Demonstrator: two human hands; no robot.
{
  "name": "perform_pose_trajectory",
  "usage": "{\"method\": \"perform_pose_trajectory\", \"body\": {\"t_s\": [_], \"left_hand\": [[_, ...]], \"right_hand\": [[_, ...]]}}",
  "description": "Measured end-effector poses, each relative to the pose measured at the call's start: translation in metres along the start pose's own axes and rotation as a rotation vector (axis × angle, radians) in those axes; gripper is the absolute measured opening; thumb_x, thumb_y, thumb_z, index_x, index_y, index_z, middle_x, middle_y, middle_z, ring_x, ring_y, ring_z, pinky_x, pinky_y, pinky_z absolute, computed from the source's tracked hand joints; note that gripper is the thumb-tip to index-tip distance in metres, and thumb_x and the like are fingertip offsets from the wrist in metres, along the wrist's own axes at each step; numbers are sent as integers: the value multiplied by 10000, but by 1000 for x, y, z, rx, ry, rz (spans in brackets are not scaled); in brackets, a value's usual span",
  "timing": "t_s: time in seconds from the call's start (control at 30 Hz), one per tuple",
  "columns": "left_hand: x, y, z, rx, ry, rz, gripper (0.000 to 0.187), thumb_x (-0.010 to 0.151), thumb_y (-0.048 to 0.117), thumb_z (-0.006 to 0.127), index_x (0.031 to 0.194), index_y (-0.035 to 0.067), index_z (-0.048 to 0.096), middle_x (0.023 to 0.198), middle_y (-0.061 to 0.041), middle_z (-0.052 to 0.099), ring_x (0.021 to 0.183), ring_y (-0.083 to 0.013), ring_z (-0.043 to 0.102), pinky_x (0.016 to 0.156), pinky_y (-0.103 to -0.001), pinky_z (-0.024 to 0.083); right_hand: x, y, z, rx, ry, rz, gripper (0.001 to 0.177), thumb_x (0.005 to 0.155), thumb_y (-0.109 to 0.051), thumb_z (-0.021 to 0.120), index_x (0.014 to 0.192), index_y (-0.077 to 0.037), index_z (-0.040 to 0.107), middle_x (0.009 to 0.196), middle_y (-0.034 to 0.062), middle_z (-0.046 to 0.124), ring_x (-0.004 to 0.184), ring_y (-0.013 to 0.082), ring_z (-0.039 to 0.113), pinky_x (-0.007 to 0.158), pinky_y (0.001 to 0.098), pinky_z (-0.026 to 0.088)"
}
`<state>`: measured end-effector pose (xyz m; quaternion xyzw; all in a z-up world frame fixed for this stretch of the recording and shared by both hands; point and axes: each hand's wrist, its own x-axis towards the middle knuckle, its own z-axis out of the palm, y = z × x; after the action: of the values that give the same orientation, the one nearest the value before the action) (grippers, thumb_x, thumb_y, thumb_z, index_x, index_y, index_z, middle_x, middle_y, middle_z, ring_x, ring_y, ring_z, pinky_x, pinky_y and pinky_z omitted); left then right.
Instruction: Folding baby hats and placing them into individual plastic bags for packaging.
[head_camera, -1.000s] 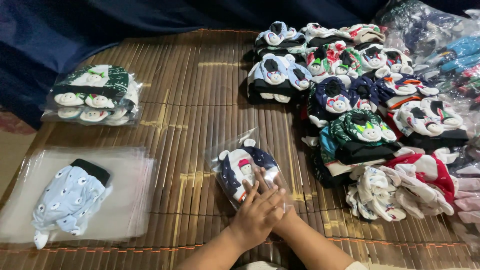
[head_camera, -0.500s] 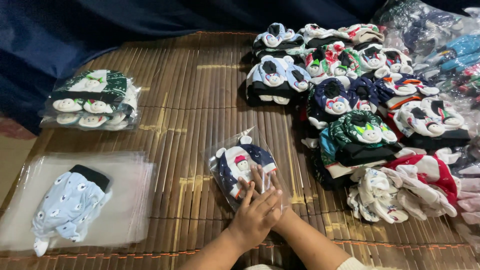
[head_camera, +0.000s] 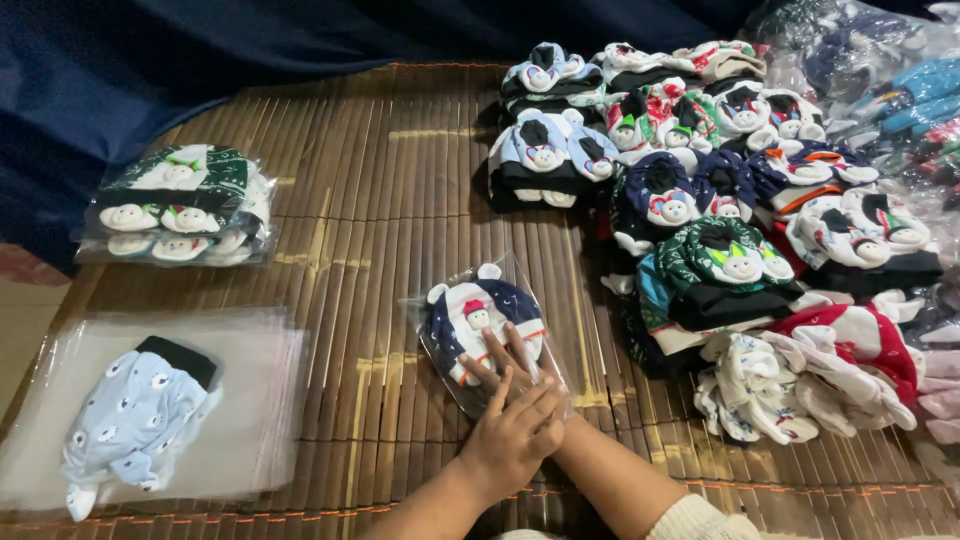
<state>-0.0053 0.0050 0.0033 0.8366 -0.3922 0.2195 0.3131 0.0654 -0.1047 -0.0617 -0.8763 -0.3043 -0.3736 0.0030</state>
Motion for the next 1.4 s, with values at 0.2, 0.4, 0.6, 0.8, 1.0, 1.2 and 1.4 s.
{"method": "perform_pose_trajectory", "body": {"t_s": [0.2, 0.4, 0.6, 0.8, 1.0, 1.2, 1.4], "left_hand": [[-5, -9, 7, 55, 23, -10, 215, 1011, 157, 570, 1133, 153, 393, 1439, -175, 598, 1389, -372, 540, 1182, -749, 216], [-1, -7, -7, 9, 5, 18, 263, 977, 123, 593, 1173, 143, 419, 1430, -156, 597, 1378, -372, 547, 1176, -742, 203], [-3, -6, -3, 19, 6, 5, 262, 998, 132, 584, 1198, 125, 414, 1429, -160, 595, 1391, -383, 535, 1165, -757, 218], [-36, -20, -15, 102, 50, -3, 414, 1030, 499, 486, 1246, 148, 445, 1611, -205, 329, 1526, -432, 291, 1243, -666, 122], [-74, -64, -14, 411, 223, -537, 385, 908, 277, 662, 1224, 89, 547, 1226, -106, 575, 1058, -295, 599, 888, -423, 540], [-90, -98, 2, -20, 335, -978, 439, 851, 118, 722, 1239, 120, 518, 650, -17, 679, 569, -229, 644, 598, -375, 535], [-68, -92, 1, -173, 242, -1177, 524, 874, 147, 684, 1337, 105, 444, 732, 16, 703, 454, -153, 669, 551, -298, 526]], "right_hand": [[5, -7, 13, -16, 16, 53, 556, 990, -453, 537, 1539, -473, 447, 1699, 53, 260, 1546, 310, 322, 1137, 614, 313], [7, 4, 2, -282, 143, -39, 607, 1125, -574, 448, 1658, -485, 171, 1744, 59, 97, 1593, 360, 93, 1295, 615, 60], [6, -3, -1, -132, 87, 2, 524, 1103, -593, 421, 1607, -463, 356, 1724, 45, 190, 1604, 281, 48, 1280, 598, -13], [-18, 37, -60, 478, -563, -40, 863, 726, -176, 788, 1528, -168, 467, 1700, 193, 122, 1559, 382, 23, 1186, 567, 174], [32, 101, -177, 960, -1235, 298, 373, 981, -423, 588, 1257, -215, 729, 1156, -62, 803, 706, 97, 692, 664, 277, 593], [15, 148, -126, 1269, -588, 1024, 271, 987, -172, 612, 839, 14, 743, 730, 109, 758, 585, 173, 608, 541, 285, 458], [17, 112, -60, 1168, -696, 1334, 243, 989, -191, 644, 1013, 37, 723, 817, 147, 745, 586, 221, 629, 463, 292, 455]]}}
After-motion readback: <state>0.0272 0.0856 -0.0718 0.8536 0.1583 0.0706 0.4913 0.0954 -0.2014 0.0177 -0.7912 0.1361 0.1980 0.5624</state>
